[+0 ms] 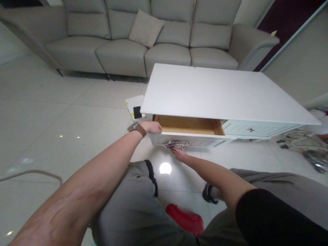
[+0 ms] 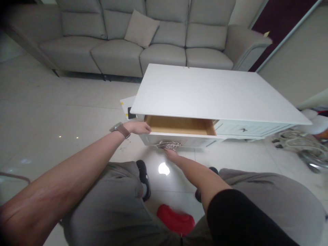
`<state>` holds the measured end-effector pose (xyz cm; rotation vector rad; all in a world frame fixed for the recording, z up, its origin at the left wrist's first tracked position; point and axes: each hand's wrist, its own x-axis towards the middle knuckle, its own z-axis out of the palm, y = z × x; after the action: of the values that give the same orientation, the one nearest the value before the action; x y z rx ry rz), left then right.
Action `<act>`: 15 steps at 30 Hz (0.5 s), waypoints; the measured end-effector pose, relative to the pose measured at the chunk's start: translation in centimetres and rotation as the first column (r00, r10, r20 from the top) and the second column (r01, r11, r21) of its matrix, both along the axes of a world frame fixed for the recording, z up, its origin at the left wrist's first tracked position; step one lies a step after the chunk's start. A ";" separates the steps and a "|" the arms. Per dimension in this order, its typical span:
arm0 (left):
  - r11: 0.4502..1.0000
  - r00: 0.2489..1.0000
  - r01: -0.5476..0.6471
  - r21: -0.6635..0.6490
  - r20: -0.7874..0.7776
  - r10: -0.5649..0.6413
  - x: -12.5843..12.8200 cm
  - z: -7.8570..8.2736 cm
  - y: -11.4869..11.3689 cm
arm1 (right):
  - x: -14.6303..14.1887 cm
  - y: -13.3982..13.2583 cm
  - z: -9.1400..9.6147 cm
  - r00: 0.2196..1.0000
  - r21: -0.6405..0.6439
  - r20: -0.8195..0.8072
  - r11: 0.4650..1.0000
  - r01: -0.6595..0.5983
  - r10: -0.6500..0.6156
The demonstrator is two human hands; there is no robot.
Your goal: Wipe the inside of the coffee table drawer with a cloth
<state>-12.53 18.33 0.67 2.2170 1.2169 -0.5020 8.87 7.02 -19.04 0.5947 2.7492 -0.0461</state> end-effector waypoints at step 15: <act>0.999 1.000 -0.018 0.041 0.012 0.017 -0.1 -0.8 0.7 | -8.4 1.9 2.2 0.999 0.217 -0.020 0.976 -0.022 0.027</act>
<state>-12.58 18.99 -0.17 2.2384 1.2503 -0.4602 0.45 8.90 -16.82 0.6198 2.8037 0.2572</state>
